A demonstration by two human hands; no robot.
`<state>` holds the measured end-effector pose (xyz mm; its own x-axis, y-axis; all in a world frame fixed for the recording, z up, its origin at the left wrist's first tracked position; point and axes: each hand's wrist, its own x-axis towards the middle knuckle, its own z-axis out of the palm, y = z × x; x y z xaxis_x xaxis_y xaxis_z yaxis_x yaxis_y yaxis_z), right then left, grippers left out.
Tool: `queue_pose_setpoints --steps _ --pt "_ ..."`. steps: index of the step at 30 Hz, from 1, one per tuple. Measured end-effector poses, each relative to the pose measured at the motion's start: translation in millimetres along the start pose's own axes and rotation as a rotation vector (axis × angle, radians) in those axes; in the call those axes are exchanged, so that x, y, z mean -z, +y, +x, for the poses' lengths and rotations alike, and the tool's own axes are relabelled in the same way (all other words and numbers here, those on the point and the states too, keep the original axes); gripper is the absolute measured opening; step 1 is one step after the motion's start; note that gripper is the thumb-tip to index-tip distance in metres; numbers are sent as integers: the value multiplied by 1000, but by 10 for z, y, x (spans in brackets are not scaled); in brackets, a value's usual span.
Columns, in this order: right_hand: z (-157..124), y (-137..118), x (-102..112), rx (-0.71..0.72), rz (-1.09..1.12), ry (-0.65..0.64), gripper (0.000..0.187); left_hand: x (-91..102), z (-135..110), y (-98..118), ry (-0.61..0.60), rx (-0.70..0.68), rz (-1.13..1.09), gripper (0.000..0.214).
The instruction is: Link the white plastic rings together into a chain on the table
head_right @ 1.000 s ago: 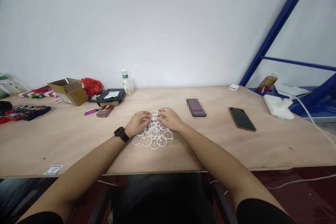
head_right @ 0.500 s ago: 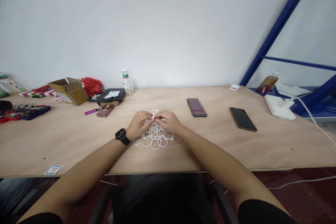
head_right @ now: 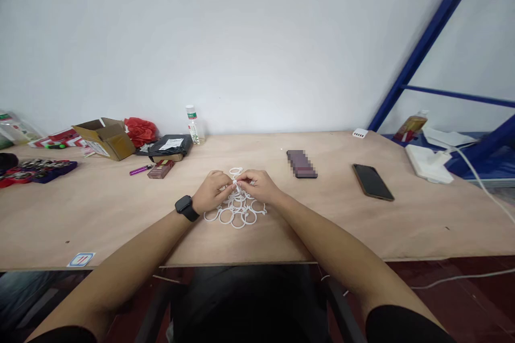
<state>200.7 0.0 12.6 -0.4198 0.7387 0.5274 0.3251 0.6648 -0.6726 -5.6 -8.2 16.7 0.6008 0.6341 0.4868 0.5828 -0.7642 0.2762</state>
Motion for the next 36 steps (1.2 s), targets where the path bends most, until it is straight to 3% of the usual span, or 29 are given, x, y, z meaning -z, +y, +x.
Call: queue_pose_setpoints --steps 10,16,21,24,29,36 --pt "0 -13 -20 -173 147 -54 16 -27 0 -23 -84 -57 39 39" --pt "11 2 -38 -172 165 -53 17 -15 4 -4 -66 -73 28 40" --pt "12 -5 -38 -127 160 -18 20 -17 22 -15 0 28 18 38" --pt "13 19 -46 -94 64 21 25 -42 26 -49 20 76 -22 35" --pt "61 218 51 -54 -297 130 23 -94 9 -111 2 122 -33 32" --pt "142 681 270 -190 -519 136 26 -149 -5 -134 -169 211 77 50"
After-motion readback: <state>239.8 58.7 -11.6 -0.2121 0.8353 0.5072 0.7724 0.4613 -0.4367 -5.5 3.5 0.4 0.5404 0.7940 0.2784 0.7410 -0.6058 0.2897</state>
